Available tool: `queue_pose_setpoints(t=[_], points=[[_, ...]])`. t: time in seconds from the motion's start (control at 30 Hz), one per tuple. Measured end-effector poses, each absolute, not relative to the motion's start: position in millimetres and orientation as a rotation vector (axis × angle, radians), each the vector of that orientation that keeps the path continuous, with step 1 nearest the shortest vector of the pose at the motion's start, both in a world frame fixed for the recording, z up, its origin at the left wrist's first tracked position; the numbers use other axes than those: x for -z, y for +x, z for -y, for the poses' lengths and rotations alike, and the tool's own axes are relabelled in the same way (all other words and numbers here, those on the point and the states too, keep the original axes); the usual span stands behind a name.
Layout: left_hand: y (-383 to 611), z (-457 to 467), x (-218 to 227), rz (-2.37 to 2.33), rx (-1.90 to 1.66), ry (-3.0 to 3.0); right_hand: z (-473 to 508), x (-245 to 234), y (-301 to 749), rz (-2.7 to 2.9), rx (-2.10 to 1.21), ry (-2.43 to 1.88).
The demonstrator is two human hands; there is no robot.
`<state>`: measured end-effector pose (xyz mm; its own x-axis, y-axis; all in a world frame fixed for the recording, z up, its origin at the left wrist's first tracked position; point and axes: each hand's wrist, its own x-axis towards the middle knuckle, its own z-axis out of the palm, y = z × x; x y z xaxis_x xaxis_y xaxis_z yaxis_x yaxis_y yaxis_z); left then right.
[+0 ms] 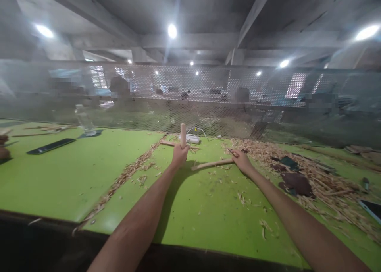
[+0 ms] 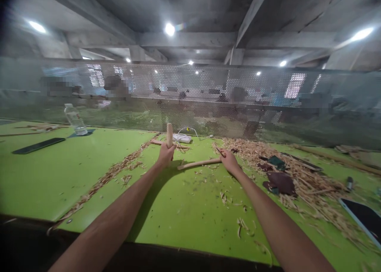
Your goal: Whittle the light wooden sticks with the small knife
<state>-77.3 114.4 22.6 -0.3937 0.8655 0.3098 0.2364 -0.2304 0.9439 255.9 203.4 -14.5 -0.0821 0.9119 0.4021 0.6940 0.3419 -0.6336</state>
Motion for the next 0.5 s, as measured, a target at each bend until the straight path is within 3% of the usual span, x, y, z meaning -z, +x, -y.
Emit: queue_pose_setpoints(t=[0.5], points=[[-89,-118,-18,-1.753,-1.661,1.636,-201,13,255,1.868,-0.282,-1.412]])
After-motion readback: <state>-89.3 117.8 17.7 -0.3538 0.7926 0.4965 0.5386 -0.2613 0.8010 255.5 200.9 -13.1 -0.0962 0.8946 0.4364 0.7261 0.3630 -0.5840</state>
